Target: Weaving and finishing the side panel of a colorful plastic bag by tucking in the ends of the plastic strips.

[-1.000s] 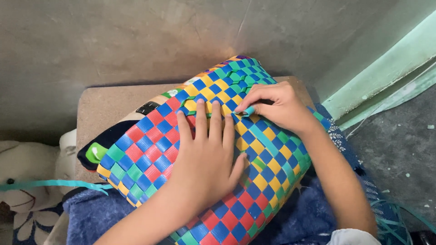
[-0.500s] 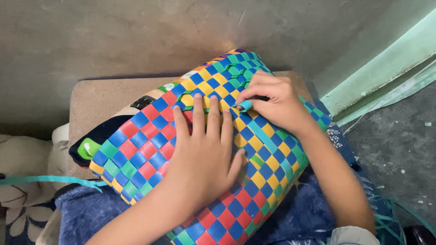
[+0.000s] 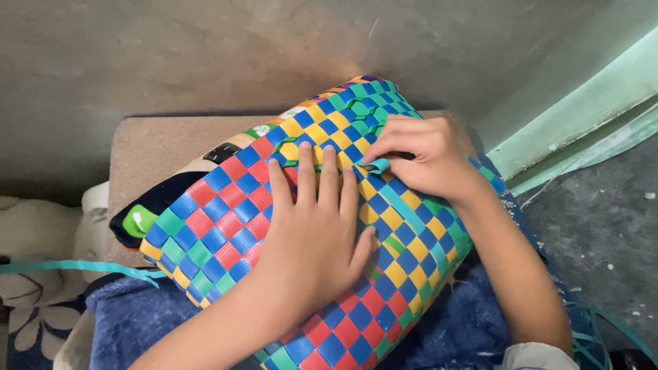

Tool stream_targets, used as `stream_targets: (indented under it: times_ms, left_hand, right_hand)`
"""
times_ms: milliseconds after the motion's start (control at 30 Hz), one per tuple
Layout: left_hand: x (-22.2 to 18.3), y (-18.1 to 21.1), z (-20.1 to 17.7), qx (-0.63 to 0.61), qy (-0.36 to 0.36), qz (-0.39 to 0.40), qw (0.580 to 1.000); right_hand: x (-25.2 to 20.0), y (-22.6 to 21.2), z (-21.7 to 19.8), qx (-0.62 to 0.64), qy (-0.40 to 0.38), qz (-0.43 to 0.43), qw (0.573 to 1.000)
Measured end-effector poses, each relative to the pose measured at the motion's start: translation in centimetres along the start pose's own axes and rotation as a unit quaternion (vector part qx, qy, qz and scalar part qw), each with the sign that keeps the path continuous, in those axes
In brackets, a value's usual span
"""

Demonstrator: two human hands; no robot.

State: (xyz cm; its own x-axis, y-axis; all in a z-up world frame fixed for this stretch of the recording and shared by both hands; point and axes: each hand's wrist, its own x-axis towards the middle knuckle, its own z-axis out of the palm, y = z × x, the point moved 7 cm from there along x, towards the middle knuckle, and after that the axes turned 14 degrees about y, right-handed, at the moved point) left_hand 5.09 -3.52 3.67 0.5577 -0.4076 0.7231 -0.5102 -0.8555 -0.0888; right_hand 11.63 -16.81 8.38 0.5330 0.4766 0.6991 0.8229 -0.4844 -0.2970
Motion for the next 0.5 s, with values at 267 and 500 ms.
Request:
stream_targets:
  times_ms: [267,500]
  left_hand:
    - [0.0,0.1,0.2,-0.001,-0.002,-0.002,1.000]
    - [0.0,0.1,0.1,0.015,0.003,0.004,1.000]
  right_hand:
    - [0.3,-1.1,-0.2,-0.013,0.013,-0.047,0.999]
    - [0.0,-3.1,0.2,-0.074,0.001,-0.155,0.985]
